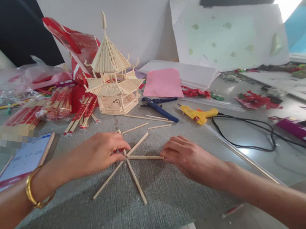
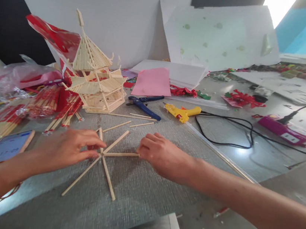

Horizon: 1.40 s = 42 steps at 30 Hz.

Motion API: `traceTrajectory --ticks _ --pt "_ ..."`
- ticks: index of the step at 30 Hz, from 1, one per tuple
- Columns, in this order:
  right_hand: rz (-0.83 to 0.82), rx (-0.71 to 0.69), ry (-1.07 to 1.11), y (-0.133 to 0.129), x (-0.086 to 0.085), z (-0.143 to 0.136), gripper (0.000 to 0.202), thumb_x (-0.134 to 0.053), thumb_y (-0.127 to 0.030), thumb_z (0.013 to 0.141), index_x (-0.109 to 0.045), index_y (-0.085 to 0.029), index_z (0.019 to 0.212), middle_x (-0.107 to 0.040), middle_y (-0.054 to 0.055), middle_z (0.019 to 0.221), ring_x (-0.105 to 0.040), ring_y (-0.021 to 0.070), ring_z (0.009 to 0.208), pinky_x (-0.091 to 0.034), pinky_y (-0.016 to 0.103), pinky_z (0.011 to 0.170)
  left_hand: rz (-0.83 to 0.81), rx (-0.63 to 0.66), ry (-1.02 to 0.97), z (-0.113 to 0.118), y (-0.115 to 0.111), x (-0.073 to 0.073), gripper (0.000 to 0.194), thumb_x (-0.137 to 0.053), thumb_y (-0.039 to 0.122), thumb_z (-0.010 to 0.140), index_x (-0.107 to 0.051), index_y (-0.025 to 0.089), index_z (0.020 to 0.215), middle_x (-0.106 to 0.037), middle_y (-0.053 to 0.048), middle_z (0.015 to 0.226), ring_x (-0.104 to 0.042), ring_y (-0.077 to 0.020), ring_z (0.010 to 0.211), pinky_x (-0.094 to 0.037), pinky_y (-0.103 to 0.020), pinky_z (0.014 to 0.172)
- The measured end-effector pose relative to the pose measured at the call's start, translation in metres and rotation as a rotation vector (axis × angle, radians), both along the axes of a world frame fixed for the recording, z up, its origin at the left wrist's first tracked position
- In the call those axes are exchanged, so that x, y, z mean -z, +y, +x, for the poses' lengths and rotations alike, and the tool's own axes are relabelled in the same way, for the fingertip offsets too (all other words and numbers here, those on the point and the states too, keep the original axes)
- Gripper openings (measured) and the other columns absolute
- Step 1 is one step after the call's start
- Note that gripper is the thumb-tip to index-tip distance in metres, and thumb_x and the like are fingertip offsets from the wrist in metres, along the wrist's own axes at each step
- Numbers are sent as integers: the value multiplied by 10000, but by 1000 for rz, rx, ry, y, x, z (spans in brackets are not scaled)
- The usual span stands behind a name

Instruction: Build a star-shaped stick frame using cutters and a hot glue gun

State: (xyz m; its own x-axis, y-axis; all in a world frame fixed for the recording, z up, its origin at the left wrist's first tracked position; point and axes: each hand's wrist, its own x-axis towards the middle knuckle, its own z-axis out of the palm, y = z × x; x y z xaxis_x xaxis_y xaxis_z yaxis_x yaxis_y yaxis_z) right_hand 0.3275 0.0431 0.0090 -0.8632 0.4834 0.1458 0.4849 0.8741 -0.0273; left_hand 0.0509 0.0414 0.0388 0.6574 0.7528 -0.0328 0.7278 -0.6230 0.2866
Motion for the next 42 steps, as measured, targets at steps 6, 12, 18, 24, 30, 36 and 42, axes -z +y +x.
traceTrajectory --ticks 6,12,18,24,30,36,42 --pt "22 -7 -15 0 -2 -3 289 -362 -25 847 -629 -122 900 -567 85 842 -490 170 838 -426 317 752 -25 53 -6 -4 3 10 200 -522 223 871 -651 220 1024 -643 -21 909 -573 -158 843 -406 -279 758" --pt "39 -47 -18 2 -2 -4 284 -366 -34 853 -637 -111 895 -568 89 815 -488 172 817 -435 316 735 -99 38 -86 -5 7 13 220 -545 206 859 -659 250 1041 -651 -9 912 -584 -142 830 -412 -251 741" --pt "101 -67 -26 1 0 -6 293 -348 -47 868 -635 -102 885 -563 91 803 -487 171 792 -437 305 703 -96 31 -100 -6 7 16 302 -558 173 845 -627 265 1124 -654 -2 887 -580 -135 799 -409 -254 737" --pt "93 -82 -12 0 -1 -6 300 -339 -60 878 -632 -114 914 -560 83 803 -486 162 789 -441 295 700 -76 77 -72 -8 7 19 297 -517 198 871 -628 299 1127 -639 -17 872 -568 -141 790 -416 -266 723" --pt "83 -90 -7 -1 -1 -5 306 -332 -68 887 -631 -110 932 -559 86 800 -478 164 782 -436 299 691 -88 80 -70 -6 5 17 288 -509 183 869 -651 295 1094 -632 -12 822 -562 -130 753 -408 -252 686" --pt "100 -124 -5 2 -1 -4 302 -326 -67 888 -621 -115 934 -546 82 776 -457 158 741 -405 290 653 -74 70 -68 -5 4 16 267 -516 195 868 -665 288 1070 -636 -10 811 -564 -131 747 -402 -252 678" --pt "105 -107 -66 1 -5 -7 306 -331 -61 886 -628 -121 932 -538 73 770 -448 152 724 -395 285 645 -41 90 -78 -6 6 20 267 -516 185 866 -669 282 1061 -646 -9 814 -571 -130 743 -398 -252 675"
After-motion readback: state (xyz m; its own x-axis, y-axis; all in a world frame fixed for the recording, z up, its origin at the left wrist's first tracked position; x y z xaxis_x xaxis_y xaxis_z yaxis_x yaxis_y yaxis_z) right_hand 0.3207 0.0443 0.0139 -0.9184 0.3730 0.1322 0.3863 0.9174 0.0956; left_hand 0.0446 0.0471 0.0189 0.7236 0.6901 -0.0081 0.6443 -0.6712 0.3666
